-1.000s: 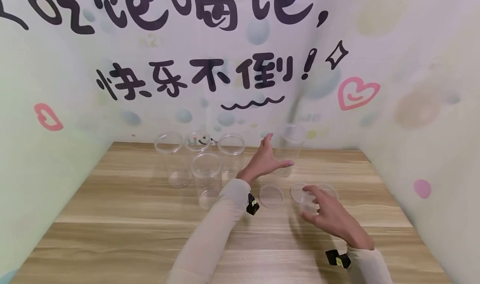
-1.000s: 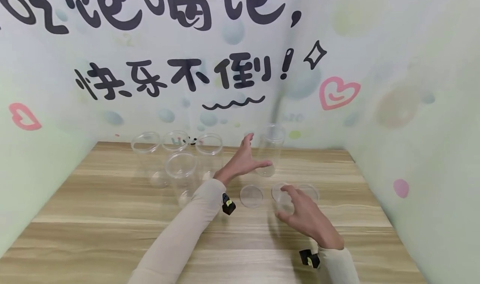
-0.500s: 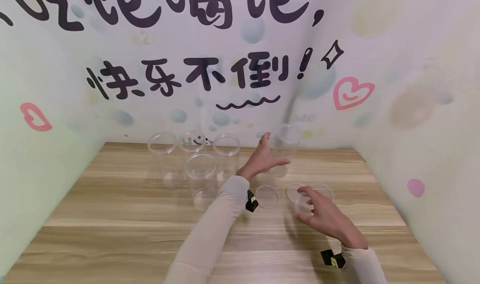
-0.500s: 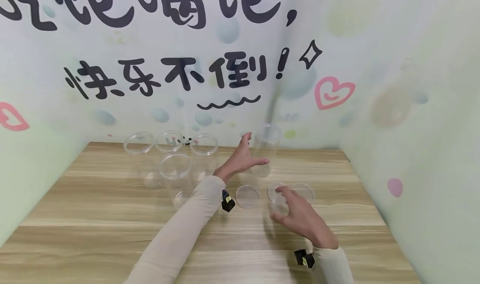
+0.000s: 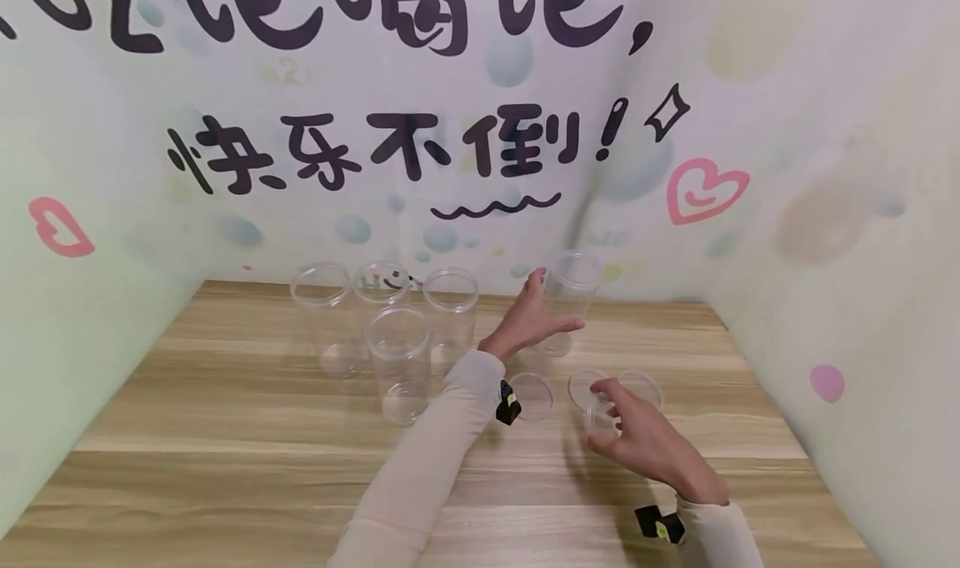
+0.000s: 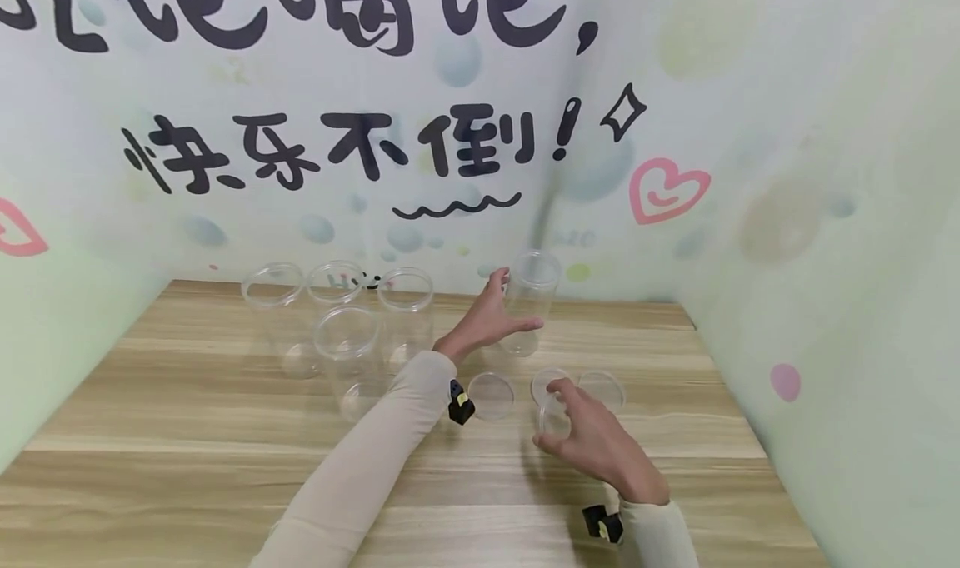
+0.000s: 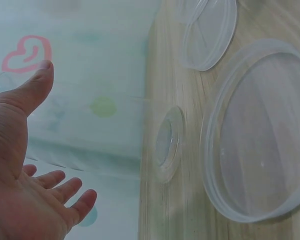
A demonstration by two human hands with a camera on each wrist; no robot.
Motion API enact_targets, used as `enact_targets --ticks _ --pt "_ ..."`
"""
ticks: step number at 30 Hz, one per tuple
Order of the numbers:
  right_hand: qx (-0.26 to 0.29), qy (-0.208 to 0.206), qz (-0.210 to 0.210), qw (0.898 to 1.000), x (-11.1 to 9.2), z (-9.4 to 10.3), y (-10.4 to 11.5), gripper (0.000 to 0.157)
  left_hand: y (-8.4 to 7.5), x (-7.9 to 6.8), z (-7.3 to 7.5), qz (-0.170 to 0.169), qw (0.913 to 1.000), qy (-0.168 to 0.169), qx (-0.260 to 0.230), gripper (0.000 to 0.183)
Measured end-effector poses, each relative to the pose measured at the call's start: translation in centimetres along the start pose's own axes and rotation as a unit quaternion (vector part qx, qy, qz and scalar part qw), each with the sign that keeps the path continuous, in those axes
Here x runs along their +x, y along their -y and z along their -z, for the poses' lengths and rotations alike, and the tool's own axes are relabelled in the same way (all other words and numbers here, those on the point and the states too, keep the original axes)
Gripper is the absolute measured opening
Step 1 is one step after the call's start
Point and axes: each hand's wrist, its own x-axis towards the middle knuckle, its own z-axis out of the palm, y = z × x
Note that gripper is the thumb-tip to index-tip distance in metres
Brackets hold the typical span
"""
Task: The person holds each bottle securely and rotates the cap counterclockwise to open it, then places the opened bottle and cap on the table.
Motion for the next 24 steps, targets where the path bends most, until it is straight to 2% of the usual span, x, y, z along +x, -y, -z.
enact_targets --ticks 10,24 --pt "0.001 0.007 -0.012 1.0 0.1 -0.2 -0.1 0.058 0.1 0.6 -0.8 -0.009 0.9999 -0.002 -0.011 0.108" --pt "-0.014 0.01 0.005 1.0 0.3 -0.8 -0.1 0.058 0.0 1.0 -1.3 -0.009 0.9994 -0.02 -0.025 0.104"
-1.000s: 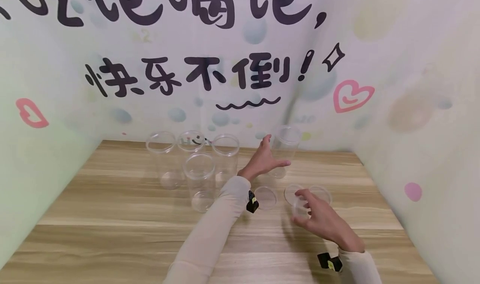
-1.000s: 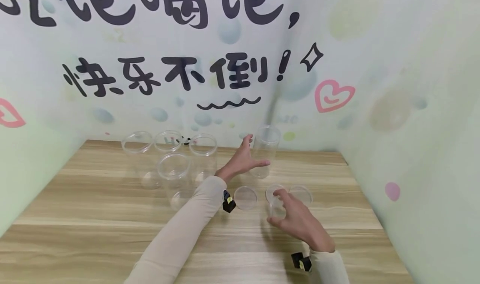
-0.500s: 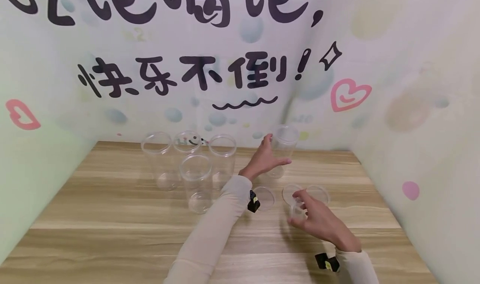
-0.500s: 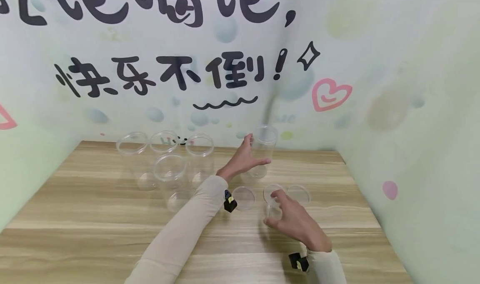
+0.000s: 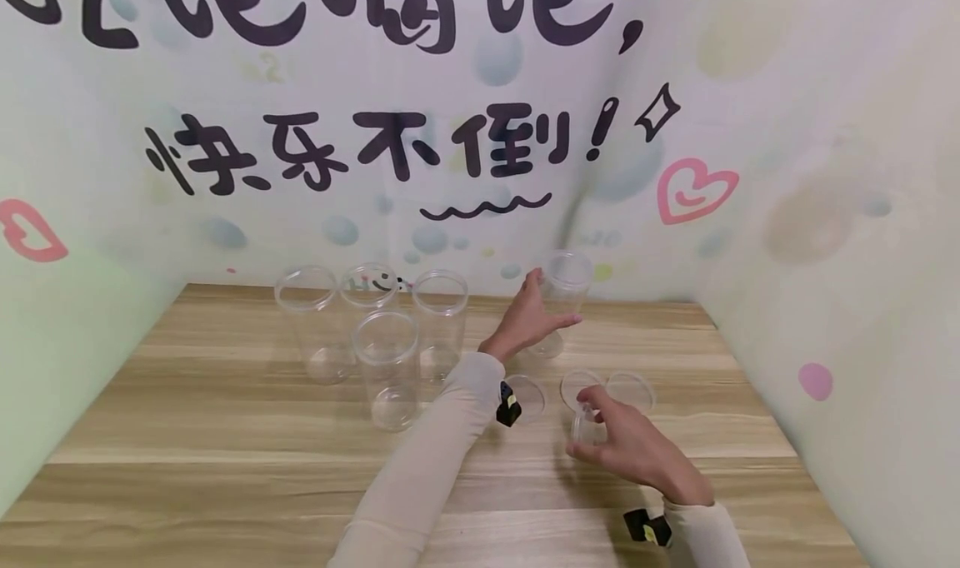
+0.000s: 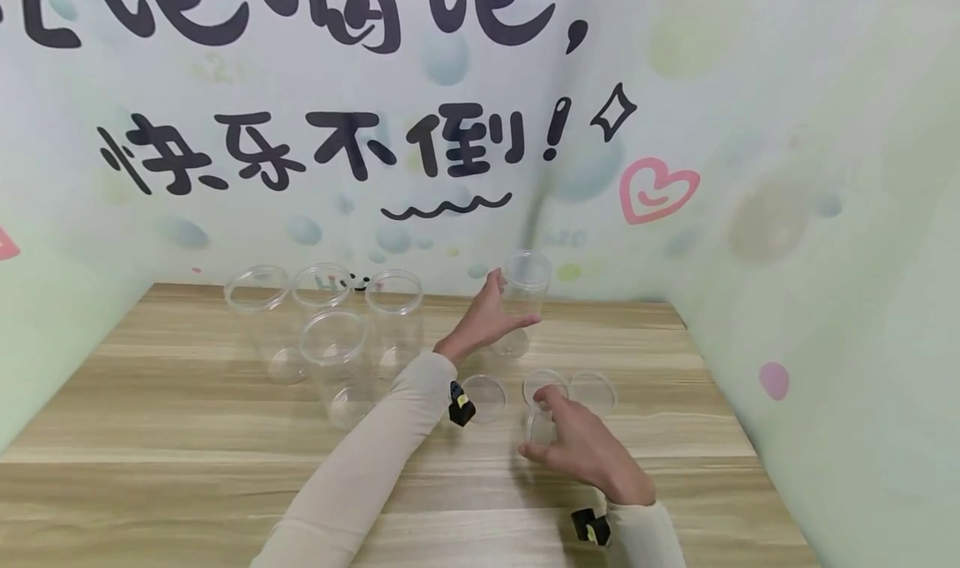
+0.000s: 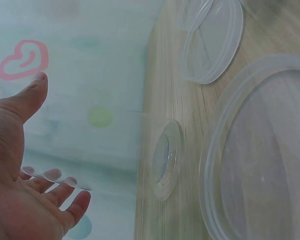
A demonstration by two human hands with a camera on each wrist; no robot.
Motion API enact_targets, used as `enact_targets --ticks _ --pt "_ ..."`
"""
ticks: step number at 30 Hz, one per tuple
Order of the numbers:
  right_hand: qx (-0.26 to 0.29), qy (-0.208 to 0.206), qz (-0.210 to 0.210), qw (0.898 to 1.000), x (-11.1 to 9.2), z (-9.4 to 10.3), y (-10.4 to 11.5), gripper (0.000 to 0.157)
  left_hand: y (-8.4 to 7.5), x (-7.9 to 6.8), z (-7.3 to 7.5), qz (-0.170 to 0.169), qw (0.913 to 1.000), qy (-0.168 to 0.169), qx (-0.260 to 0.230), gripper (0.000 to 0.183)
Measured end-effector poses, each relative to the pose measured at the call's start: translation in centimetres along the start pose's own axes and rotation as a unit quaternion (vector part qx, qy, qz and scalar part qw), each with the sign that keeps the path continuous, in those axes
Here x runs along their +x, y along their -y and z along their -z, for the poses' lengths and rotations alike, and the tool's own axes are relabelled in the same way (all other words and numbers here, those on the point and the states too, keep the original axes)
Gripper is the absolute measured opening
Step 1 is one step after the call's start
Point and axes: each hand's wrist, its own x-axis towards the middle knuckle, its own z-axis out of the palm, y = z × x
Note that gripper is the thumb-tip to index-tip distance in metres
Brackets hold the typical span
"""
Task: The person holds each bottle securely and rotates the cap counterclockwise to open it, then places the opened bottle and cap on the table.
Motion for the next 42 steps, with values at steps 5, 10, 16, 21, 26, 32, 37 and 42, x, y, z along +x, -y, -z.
enact_targets --ticks 5,10,16,21,26,32,37,42 --pt "0.002 0.002 0.001 1.0 0.0 -0.2 0.2 0.062 -0.1 -0.2 0.2 0.002 0.9999 -0.01 0.011 0.094" --pt "-0.002 0.008 0.003 1.0 -0.1 -0.2 0.4 0.065 -0.5 -0.5 0.7 0.003 0.9996 -0.017 0.024 0.088" --pt "-0.002 0.013 0.009 1.0 -0.1 -0.1 0.6 0.066 -1.0 -0.7 1.3 -0.005 0.9993 -0.027 0.023 0.087" --pt "-0.004 0.017 0.01 1.0 0.1 -0.2 0.6 0.069 -1.5 -1.0 1.6 -0.013 0.9987 -0.043 0.022 0.086" --pt "-0.008 0.014 0.017 1.0 0.2 -0.4 0.5 0.069 -2.2 -1.5 2.3 -0.012 0.9973 -0.071 0.014 0.083" --pt "0.0 0.009 0.031 0.999 0.6 -0.6 0.3 0.069 -3.1 -2.5 3.4 -0.018 0.9949 -0.098 0.017 0.083" --pt "0.018 0.02 0.029 0.999 0.6 -0.6 0.1 0.071 -3.4 -3.2 3.9 -0.031 0.994 -0.104 0.008 0.086" --pt "0.024 0.03 0.036 0.999 0.2 -0.2 0.0 0.074 -3.1 -3.7 4.2 -0.036 0.9938 -0.104 -0.014 0.088"
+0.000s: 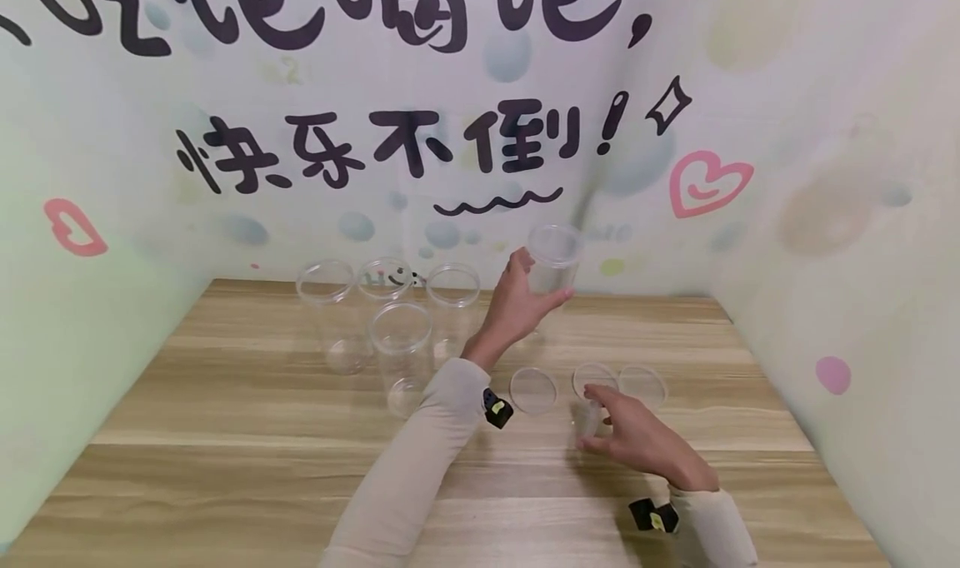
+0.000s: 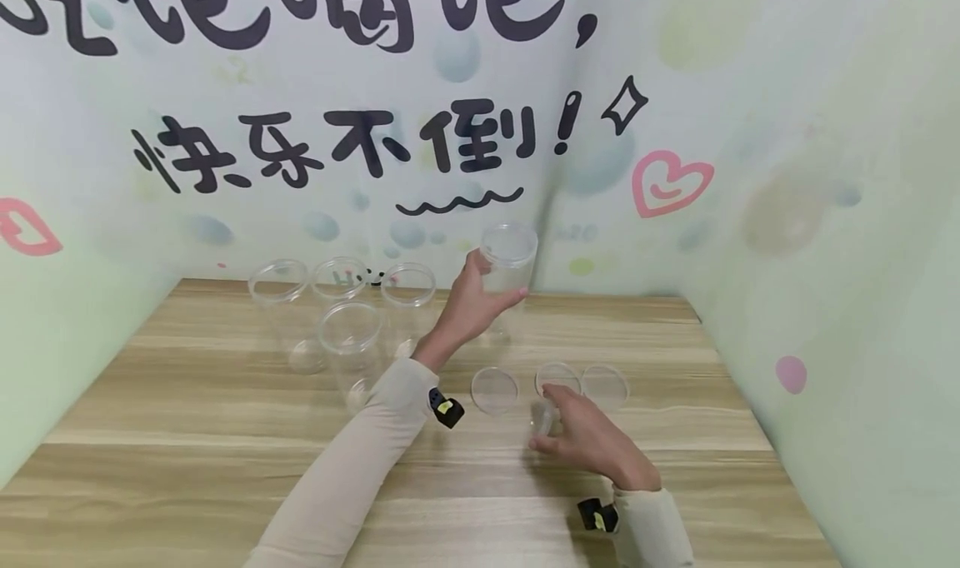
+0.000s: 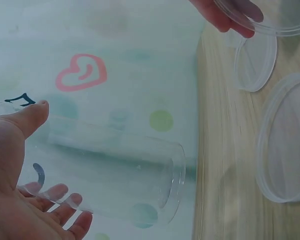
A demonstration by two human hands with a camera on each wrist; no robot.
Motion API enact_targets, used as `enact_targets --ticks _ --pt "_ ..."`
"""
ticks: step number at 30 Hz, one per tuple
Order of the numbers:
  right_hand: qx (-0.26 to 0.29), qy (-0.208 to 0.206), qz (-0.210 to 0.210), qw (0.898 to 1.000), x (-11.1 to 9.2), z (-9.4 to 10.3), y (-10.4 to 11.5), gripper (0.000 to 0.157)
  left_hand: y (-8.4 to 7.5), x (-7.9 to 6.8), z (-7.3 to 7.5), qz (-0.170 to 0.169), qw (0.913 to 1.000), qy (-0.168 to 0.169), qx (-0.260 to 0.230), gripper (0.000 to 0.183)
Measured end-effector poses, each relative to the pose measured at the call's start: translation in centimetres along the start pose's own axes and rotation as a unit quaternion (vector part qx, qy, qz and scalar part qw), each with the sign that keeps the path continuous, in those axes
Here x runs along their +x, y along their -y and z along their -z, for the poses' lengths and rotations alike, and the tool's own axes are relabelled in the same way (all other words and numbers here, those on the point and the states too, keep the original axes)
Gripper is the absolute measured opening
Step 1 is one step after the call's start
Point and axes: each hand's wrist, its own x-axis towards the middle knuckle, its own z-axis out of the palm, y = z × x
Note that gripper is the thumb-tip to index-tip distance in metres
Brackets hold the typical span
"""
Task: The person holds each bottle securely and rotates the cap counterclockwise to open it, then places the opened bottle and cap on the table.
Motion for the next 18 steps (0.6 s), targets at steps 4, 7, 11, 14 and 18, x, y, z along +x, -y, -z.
enact_targets --ticks 4,7,11,14,18 --pt "-0.012 0.008 -0.006 1.0 -0.5 0.5 0.1 0.074 0.2 -0.2 0.2 0.008 0.9999 -0.002 -0.013 0.089" --pt "-0.023 0.01 -0.016 1.0 -0.8 0.7 0.1 0.072 0.4 -0.5 0.4 0.015 0.9997 -0.002 -0.018 0.09" --pt "-0.026 0.016 -0.033 0.999 -0.9 0.8 -0.1 0.072 0.4 -0.8 0.6 0.016 0.9996 -0.003 -0.023 0.09" --pt "-0.025 0.023 -0.043 0.999 -0.9 0.8 -0.2 0.072 0.4 -1.2 0.8 0.012 0.9997 -0.004 -0.021 0.089" --pt "-0.025 0.027 -0.049 0.998 -0.8 0.5 -0.5 0.071 0.5 -1.6 1.0 0.01 0.9999 -0.002 -0.008 0.088"
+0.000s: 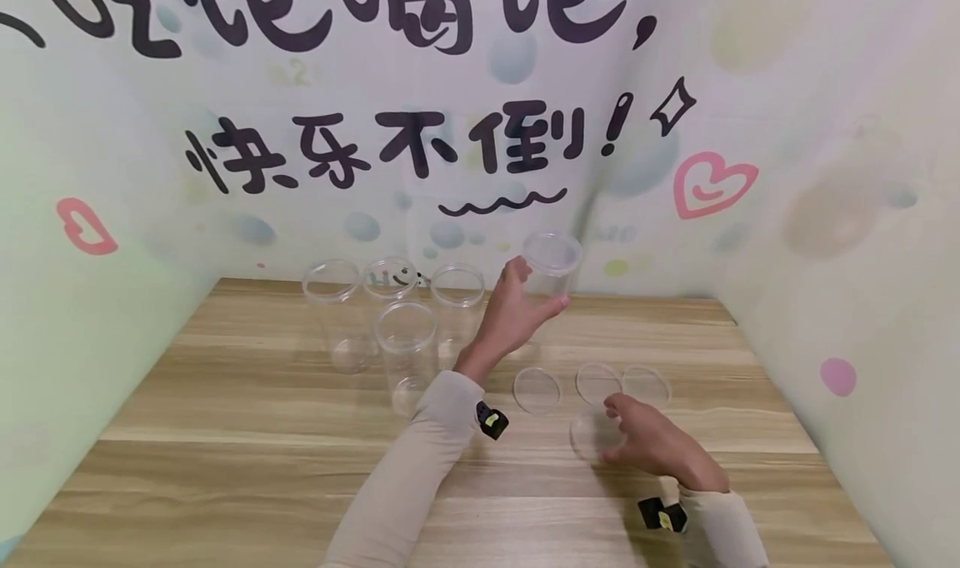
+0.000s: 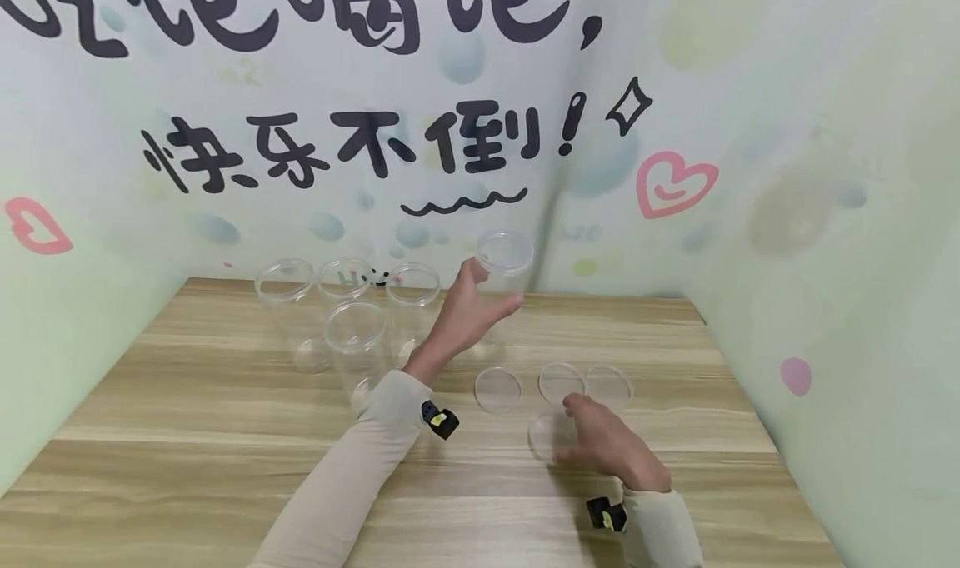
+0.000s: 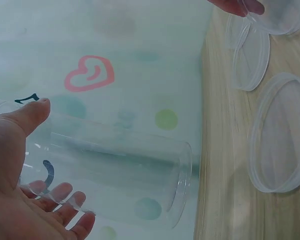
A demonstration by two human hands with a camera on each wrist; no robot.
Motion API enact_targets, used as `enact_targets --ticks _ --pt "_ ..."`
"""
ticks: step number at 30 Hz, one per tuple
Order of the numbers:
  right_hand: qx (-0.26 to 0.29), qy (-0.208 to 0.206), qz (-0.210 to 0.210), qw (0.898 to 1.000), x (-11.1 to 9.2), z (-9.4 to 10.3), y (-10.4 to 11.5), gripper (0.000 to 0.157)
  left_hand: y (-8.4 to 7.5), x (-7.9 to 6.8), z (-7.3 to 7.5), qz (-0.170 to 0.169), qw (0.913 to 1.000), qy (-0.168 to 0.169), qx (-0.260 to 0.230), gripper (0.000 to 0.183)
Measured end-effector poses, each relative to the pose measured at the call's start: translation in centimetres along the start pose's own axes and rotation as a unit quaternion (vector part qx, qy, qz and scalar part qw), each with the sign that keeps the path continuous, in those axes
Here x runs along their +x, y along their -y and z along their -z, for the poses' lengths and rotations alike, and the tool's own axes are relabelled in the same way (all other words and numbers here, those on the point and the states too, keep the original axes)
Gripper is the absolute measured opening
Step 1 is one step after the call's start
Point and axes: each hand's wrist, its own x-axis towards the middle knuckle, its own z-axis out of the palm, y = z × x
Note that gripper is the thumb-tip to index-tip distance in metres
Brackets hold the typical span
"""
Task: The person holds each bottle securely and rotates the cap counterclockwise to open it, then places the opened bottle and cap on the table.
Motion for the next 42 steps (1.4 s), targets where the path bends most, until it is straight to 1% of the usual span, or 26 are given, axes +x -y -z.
enact_targets --ticks 3,7,10,14,20,23,29,36,39,42 --pt "-0.001 -0.003 -0.002 1.0 0.0 -0.4 -0.2 0.071 0.1 -0.3 0.1 -0.003 1.0 0.001 0.005 0.087" --pt "-0.017 -0.008 0.005 1.0 0.2 -0.9 -0.4 0.069 0.0 -0.7 0.2 -0.007 1.0 0.001 0.002 0.086" --pt "-0.034 -0.004 0.007 0.999 0.2 -1.1 -0.5 0.069 -0.1 -1.1 0.3 -0.012 0.9999 0.001 -0.003 0.087" --pt "-0.043 0.005 -0.004 0.999 0.0 -1.2 -0.4 0.071 0.0 -1.7 0.3 -0.017 0.9998 0.005 -0.011 0.086" --pt "-0.049 0.008 -0.008 0.999 0.0 -1.3 -0.4 0.07 0.1 -2.7 0.2 -0.021 0.9994 -0.001 -0.027 0.085" --pt "-0.042 0.009 -0.015 0.999 0.0 -1.3 -0.4 0.07 0.2 -3.0 0.3 -0.022 0.9993 -0.003 -0.03 0.084" --pt "-0.039 0.006 -0.004 0.999 0.2 -1.4 -0.5 0.071 0.3 -3.8 0.7 -0.024 0.9985 -0.006 -0.049 0.086" --pt "-0.028 0.011 -0.007 1.0 0.4 -1.2 -0.4 0.078 0.3 -4.9 1.3 -0.051 0.9957 -0.013 -0.077 0.084" --pt "-0.015 0.015 -0.019 1.0 0.3 -0.9 -0.2 0.083 0.5 -5.3 1.5 -0.064 0.9951 -0.01 -0.075 0.081" --pt "-0.006 0.007 -0.026 1.0 0.1 -0.3 0.1 0.089 0.5 -5.8 1.7 -0.076 0.9951 -0.003 -0.064 0.078"
